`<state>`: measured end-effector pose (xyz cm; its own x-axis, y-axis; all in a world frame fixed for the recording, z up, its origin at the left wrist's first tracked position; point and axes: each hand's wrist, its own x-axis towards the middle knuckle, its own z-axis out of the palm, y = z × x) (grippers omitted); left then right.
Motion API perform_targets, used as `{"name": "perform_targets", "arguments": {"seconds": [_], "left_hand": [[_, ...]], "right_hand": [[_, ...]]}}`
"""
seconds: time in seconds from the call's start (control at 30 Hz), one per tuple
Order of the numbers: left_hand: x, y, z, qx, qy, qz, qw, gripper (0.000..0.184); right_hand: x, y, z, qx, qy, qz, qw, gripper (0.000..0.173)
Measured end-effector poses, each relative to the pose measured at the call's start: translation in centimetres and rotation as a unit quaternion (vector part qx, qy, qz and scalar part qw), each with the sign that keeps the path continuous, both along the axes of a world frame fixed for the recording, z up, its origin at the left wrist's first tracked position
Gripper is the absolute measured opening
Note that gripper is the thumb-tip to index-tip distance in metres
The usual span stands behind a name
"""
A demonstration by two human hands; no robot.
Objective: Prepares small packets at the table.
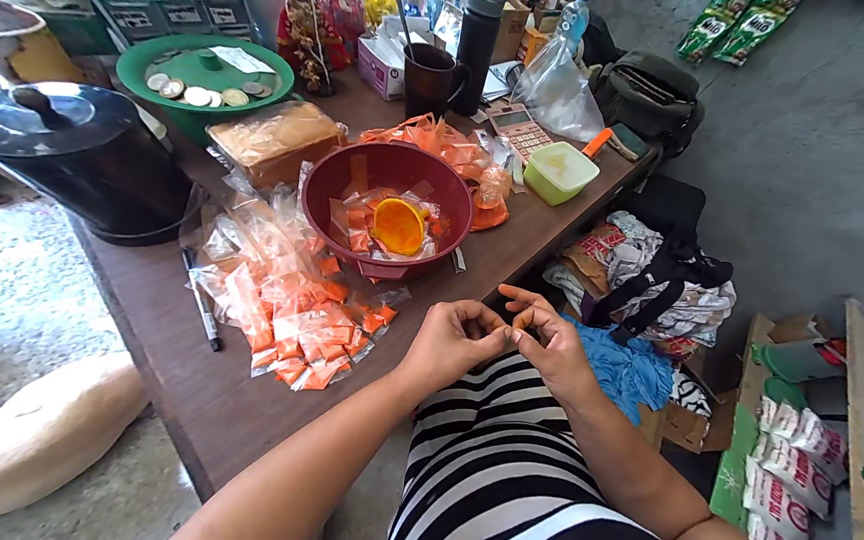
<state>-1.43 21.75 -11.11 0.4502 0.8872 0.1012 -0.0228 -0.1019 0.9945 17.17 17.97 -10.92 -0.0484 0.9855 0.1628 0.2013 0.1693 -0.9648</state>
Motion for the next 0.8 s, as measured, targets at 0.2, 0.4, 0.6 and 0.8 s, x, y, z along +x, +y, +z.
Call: {"name": "perform_targets", "arguments": {"seconds": [0.2,0.4,0.6,0.8], "left_hand": [[-0.06,0.17,-0.06,0.006,0.013,-0.008,1.000,0.004],[0.03,0.11,-0.17,0.005,0.013,-0.006,1.000,0.003],[0.28,-0.14,-0.30,0.021,0.007,0.034,0.999,0.005],[0.42,-0.24,-0.42,0.047,0.005,0.063,0.997,0.006]], "right_hand": [[0.15,0.00,-0.04,-0.007,-0.003,0.006,1.000,0.011],[0.09,-0.09,0.10,-0.011,-0.009,0.021,1.000,0.010],[0.25,-0.07,0.43,-0.014,-0.032,0.032,0.999,0.011],[0.58,-0.03,0.52,-0.011,-0.024,0.032,0.999,0.012]]}}
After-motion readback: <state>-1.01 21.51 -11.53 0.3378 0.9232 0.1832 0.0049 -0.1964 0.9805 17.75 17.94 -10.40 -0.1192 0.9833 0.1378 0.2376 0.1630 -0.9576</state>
